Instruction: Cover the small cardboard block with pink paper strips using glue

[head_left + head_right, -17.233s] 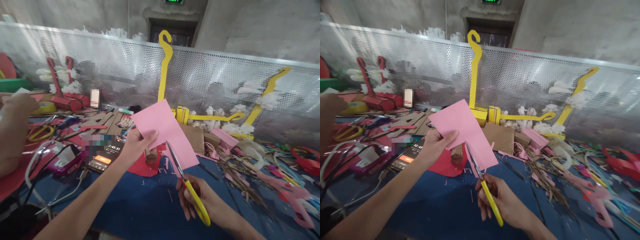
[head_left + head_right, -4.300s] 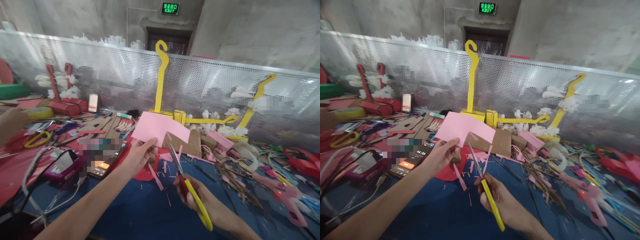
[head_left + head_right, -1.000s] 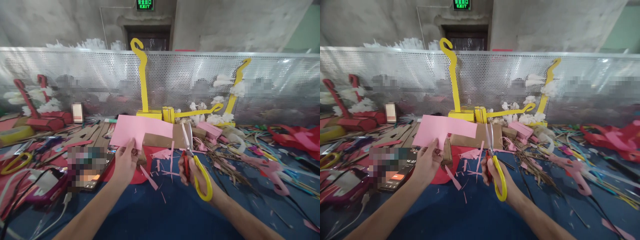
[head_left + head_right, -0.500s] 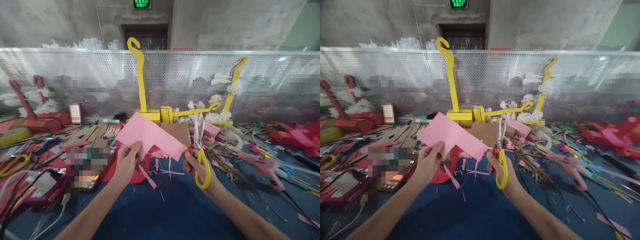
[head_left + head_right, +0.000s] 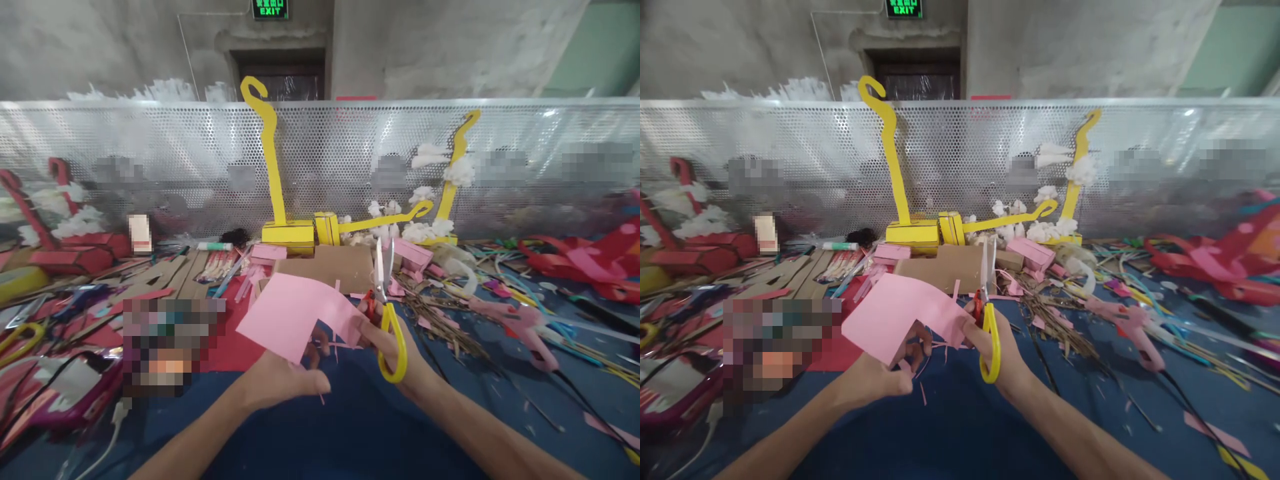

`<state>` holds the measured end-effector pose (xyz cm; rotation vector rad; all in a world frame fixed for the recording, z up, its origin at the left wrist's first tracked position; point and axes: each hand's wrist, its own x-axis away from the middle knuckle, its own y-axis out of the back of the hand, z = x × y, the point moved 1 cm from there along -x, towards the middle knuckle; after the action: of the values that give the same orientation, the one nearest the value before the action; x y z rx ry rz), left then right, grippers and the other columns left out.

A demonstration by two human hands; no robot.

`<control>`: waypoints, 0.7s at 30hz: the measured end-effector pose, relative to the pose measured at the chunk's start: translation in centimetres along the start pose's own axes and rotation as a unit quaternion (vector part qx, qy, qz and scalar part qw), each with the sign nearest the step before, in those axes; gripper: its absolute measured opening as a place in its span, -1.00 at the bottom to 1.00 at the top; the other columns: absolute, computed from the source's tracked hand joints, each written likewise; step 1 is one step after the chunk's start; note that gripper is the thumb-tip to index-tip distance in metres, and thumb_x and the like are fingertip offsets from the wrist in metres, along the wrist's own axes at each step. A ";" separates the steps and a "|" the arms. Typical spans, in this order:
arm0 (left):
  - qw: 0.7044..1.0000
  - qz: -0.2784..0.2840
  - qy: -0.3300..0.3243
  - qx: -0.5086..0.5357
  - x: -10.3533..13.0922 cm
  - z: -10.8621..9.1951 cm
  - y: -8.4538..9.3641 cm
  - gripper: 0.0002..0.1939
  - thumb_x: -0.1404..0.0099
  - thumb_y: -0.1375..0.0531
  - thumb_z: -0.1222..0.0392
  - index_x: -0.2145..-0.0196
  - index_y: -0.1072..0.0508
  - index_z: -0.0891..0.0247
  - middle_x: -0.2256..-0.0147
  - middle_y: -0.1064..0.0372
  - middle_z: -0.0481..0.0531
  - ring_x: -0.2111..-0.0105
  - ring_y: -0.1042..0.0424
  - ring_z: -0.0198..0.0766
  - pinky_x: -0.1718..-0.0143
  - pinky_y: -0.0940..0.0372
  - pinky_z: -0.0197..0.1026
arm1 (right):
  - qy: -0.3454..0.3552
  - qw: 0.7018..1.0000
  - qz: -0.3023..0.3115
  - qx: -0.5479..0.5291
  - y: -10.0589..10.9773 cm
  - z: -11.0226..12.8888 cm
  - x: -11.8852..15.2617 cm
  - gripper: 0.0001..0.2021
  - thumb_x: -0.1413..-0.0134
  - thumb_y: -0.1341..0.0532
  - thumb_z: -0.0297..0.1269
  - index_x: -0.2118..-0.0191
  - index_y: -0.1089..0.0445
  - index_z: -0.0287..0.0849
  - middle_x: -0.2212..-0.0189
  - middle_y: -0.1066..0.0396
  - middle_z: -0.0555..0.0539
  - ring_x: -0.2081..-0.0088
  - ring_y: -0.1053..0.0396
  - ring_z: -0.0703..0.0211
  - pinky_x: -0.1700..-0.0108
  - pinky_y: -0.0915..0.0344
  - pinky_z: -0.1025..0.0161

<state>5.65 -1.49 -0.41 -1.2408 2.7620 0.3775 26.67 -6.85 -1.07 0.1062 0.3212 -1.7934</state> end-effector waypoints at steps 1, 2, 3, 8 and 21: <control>1.000 0.012 0.010 0.001 -0.1 -0.1 -0.3 -0.47 0.12 -0.53 0.02 0.20 -0.53 0.24 0.22 -0.52 0.12 0.40 -0.41 -0.22 0.54 -0.30 -0.28 | -0.001 1.000 -0.004 0.009 0.0 0.1 0.1 -0.66 -0.06 -0.39 -0.06 0.32 -0.28 -0.14 0.54 -0.16 0.14 0.53 -0.10 0.33 0.46 -0.09 0.32; 1.000 0.009 0.015 0.008 -0.2 -0.2 -0.5 -0.47 0.11 -0.53 0.02 0.19 -0.52 0.24 0.21 -0.51 0.12 0.38 -0.41 -0.22 0.51 -0.31 -0.29 | 0.001 1.000 -0.005 0.018 0.0 0.2 0.2 -0.66 -0.06 -0.39 -0.05 0.31 -0.28 -0.15 0.54 -0.16 0.14 0.52 -0.11 0.32 0.45 -0.10 0.32; 1.000 0.002 0.013 0.014 -0.4 -0.3 -0.6 -0.51 0.03 -0.49 -0.02 0.19 -0.51 0.25 0.22 -0.50 0.11 0.34 -0.42 -0.21 0.44 -0.35 -0.27 | 0.004 1.000 0.000 0.028 0.0 0.2 0.2 -0.66 -0.06 -0.39 -0.04 0.31 -0.29 -0.15 0.53 -0.18 0.13 0.50 -0.13 0.31 0.43 -0.12 0.31; 0.998 -0.050 0.006 -0.025 -1.4 0.6 -0.4 -0.53 -0.36 -0.17 -0.20 0.49 -0.46 0.25 0.52 -0.39 0.02 0.46 -0.39 -0.26 0.37 -0.35 -0.24 | 0.027 0.996 0.064 0.062 -0.2 -0.2 0.3 -0.63 -0.03 -0.44 -0.05 0.36 -0.29 -0.15 0.51 -0.19 0.12 0.48 -0.10 0.31 0.41 -0.11 0.33; 0.943 -0.266 -0.044 0.197 -2.4 -1.0 0.8 -0.64 -0.21 -0.37 -0.09 0.45 -0.51 0.28 0.60 -0.46 -0.04 0.59 -0.44 -0.31 0.48 -0.36 -0.31 | -0.083 0.977 0.198 -0.009 -1.2 0.3 2.0 -0.51 -0.09 -0.38 0.14 0.05 -0.34 -0.10 0.24 -0.26 0.00 0.32 -0.23 0.27 0.29 -0.24 0.32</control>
<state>6.63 0.47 1.19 -1.7072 2.1484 -0.1549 25.08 -8.55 -1.12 0.0051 0.1810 -1.3938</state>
